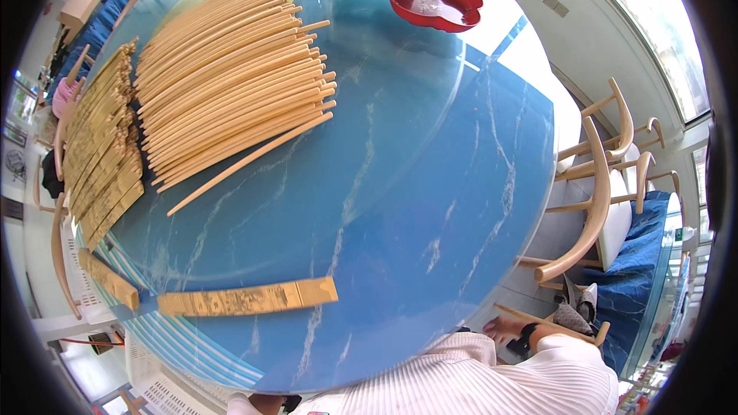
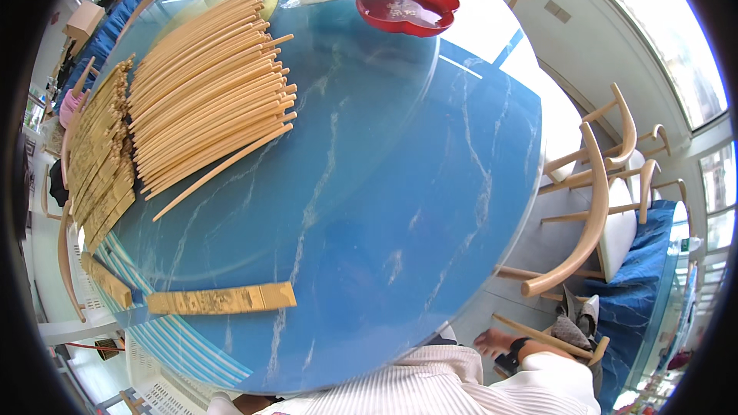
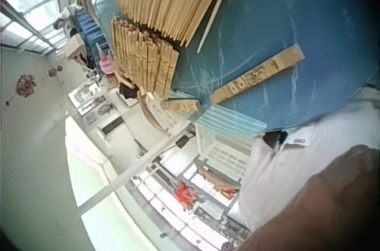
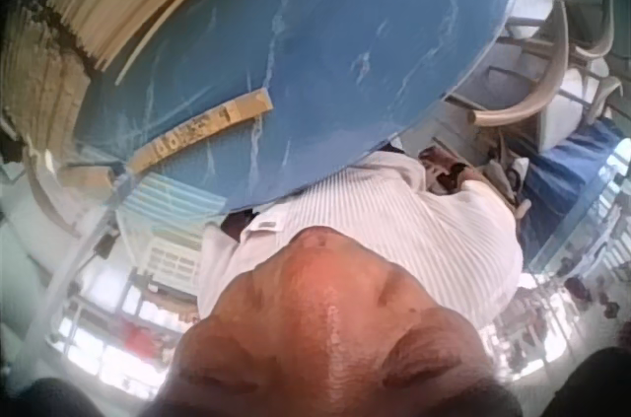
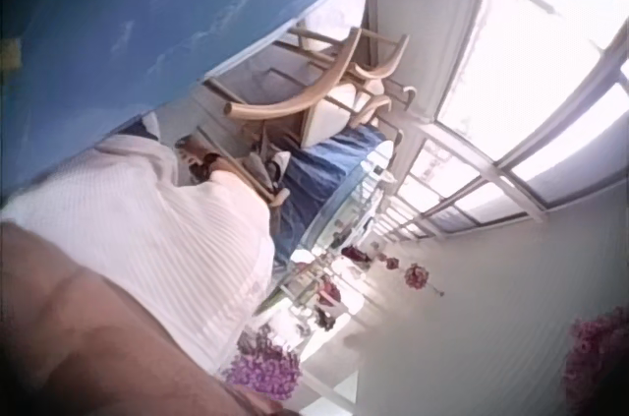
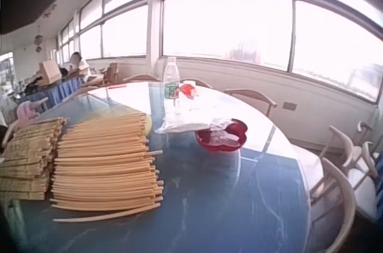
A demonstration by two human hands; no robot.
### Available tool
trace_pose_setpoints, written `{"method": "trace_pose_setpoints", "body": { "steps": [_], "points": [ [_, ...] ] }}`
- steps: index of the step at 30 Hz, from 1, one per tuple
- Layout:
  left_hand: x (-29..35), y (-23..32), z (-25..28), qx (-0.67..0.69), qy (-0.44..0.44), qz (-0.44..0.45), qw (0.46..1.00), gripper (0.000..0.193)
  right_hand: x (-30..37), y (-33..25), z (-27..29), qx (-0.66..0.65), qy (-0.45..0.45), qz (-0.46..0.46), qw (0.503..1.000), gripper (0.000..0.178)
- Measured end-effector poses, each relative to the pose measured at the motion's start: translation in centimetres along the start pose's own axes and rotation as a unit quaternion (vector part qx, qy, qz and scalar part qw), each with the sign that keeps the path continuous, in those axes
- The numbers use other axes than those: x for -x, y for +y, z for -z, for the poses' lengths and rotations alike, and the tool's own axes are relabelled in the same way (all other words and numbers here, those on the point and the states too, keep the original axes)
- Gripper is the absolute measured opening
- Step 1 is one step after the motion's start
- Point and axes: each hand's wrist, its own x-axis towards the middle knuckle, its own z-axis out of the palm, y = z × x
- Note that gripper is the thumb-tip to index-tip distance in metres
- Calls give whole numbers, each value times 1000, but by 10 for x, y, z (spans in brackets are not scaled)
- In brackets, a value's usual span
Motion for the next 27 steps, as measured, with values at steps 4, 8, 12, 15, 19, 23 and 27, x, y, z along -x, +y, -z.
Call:
{"method": "trace_pose_setpoints", "body": {
  "steps": [4,8,12,15,19,23,27],
  "points": [
    [-4,-21,-1,-237,146,-206,938,37,24,-39,118,-68,273,185,942,17],
    [45,82,74,-145,104,-87,980,44,88,-78,162,0,359,433,827,17],
    [113,170,89,-100,150,-235,955,39,232,-127,69,75,258,159,950,31],
    [150,229,101,-100,205,-387,894,27,274,-133,40,150,248,233,928,35],
    [179,284,163,-168,355,-494,776,28,319,-198,10,152,284,438,839,32],
    [170,325,252,-200,521,-435,706,31,361,-280,-10,171,336,554,742,27],
    [139,325,339,-130,603,-339,711,37,399,-376,-27,170,343,665,641,22]
  ]
}}
